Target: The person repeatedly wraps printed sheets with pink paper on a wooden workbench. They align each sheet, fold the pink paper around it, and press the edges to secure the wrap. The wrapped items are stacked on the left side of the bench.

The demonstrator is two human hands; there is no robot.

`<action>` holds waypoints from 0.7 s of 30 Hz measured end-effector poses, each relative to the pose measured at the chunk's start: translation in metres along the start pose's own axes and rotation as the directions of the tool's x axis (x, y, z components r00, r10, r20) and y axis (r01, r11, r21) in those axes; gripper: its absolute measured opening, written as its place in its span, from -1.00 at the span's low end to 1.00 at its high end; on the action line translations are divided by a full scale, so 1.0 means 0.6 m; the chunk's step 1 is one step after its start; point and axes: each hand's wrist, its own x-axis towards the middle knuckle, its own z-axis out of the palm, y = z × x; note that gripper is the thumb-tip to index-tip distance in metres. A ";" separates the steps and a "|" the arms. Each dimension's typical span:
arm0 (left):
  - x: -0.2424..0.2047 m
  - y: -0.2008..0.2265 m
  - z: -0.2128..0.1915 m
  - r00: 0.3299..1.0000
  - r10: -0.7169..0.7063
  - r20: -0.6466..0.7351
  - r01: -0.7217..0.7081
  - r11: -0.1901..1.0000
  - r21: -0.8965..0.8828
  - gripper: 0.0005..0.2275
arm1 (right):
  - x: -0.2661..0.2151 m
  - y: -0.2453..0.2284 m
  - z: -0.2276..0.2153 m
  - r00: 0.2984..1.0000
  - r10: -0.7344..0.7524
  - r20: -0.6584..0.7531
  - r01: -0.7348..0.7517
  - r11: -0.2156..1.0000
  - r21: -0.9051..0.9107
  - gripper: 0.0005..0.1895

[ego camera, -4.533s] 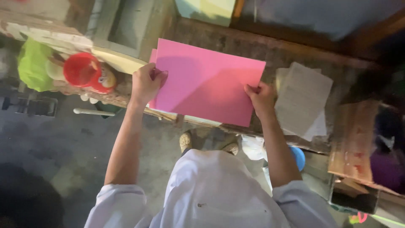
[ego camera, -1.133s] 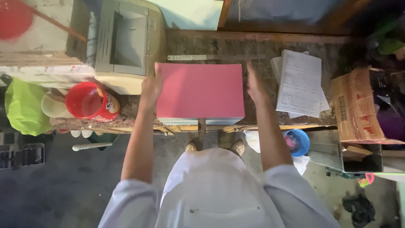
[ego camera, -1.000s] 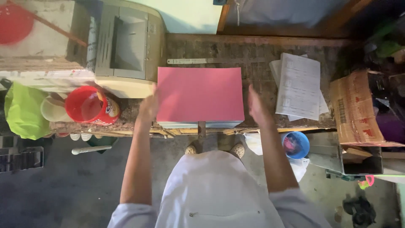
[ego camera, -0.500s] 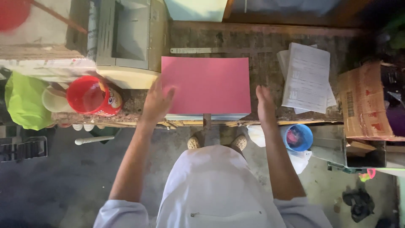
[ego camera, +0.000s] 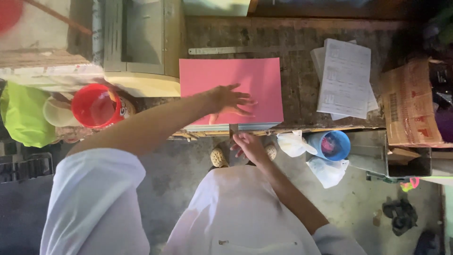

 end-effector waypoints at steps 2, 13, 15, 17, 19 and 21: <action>0.010 0.005 0.005 1.000 0.012 0.005 -0.012 1.000 -0.023 0.24 | -0.004 0.006 0.008 1.000 -0.002 0.000 0.002 0.999 0.041 -0.27; 0.026 0.008 0.013 1.000 0.014 -0.025 -0.014 1.000 0.012 0.32 | -0.073 0.074 0.013 0.989 -0.071 0.132 0.061 0.995 0.081 -0.78; 0.027 0.000 0.016 0.998 0.025 -0.054 -0.025 1.000 -0.011 0.33 | -0.114 0.083 -0.027 0.968 -0.180 0.176 0.226 0.929 -0.292 -0.67; 0.028 -0.007 0.020 0.997 0.028 -0.069 -0.030 0.999 -0.028 0.34 | -0.139 0.109 -0.097 0.953 -0.199 0.229 0.274 0.889 -0.367 -0.65; 0.026 -0.008 0.028 0.996 0.034 -0.078 -0.038 0.998 -0.046 0.35 | -0.153 0.147 -0.153 0.934 -0.212 0.286 0.323 0.842 -0.431 -0.64; 0.027 -0.003 0.032 0.993 0.057 -0.107 -0.066 0.995 -0.078 0.36 | -0.168 0.198 -0.201 0.961 -0.053 0.272 0.214 0.766 -0.606 -0.73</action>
